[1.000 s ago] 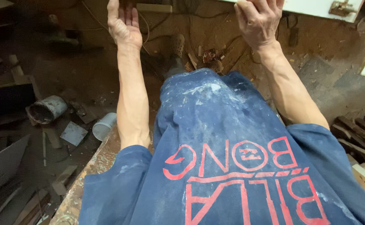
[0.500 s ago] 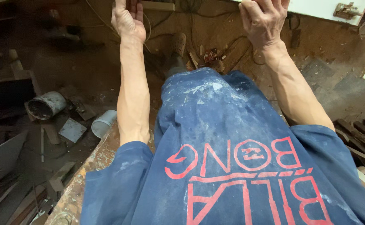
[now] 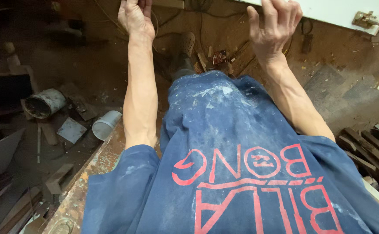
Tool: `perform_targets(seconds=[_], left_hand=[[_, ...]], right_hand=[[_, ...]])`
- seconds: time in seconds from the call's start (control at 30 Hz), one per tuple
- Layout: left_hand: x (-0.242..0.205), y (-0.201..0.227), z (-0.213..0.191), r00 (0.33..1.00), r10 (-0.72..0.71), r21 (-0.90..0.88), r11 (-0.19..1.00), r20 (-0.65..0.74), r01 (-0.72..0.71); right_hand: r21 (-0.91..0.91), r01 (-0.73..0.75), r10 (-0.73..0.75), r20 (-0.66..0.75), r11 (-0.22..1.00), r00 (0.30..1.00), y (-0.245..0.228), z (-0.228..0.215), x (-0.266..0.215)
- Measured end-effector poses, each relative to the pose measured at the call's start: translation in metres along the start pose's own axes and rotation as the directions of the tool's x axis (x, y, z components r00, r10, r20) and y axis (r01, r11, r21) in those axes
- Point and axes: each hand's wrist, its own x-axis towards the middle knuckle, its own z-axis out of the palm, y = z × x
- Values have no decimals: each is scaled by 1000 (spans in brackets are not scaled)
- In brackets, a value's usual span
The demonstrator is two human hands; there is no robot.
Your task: The person cleans a white cabinet door with a dark cloth, then uses a pair of scissors to remove a small piece of material from the door. Afterward, the person sands the door with a sanding block.
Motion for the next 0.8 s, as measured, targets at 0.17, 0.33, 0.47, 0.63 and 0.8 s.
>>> perform_targets(seconds=[0.17,0.33,0.47,0.63,0.8], left_hand=[[2,0,1,1000,-18,16,1000,-15,19],[2,0,-1,1000,-7,46,999,-9,7],[4,1,1,1000,12,89,996,-15,-11],[6,3,4,1000,-13,23,1000,21,13],[2,4,6,999,0,73,997,33,-3]], right_hand=[[2,114,-113,160,993,981,-10,12,18],[25,102,-105,191,994,976,-16,14,31],[60,100,-109,188,993,976,-14,13,31],[93,66,-86,232,994,969,-10,23,33],[66,117,-129,208,991,970,-10,26,32]])
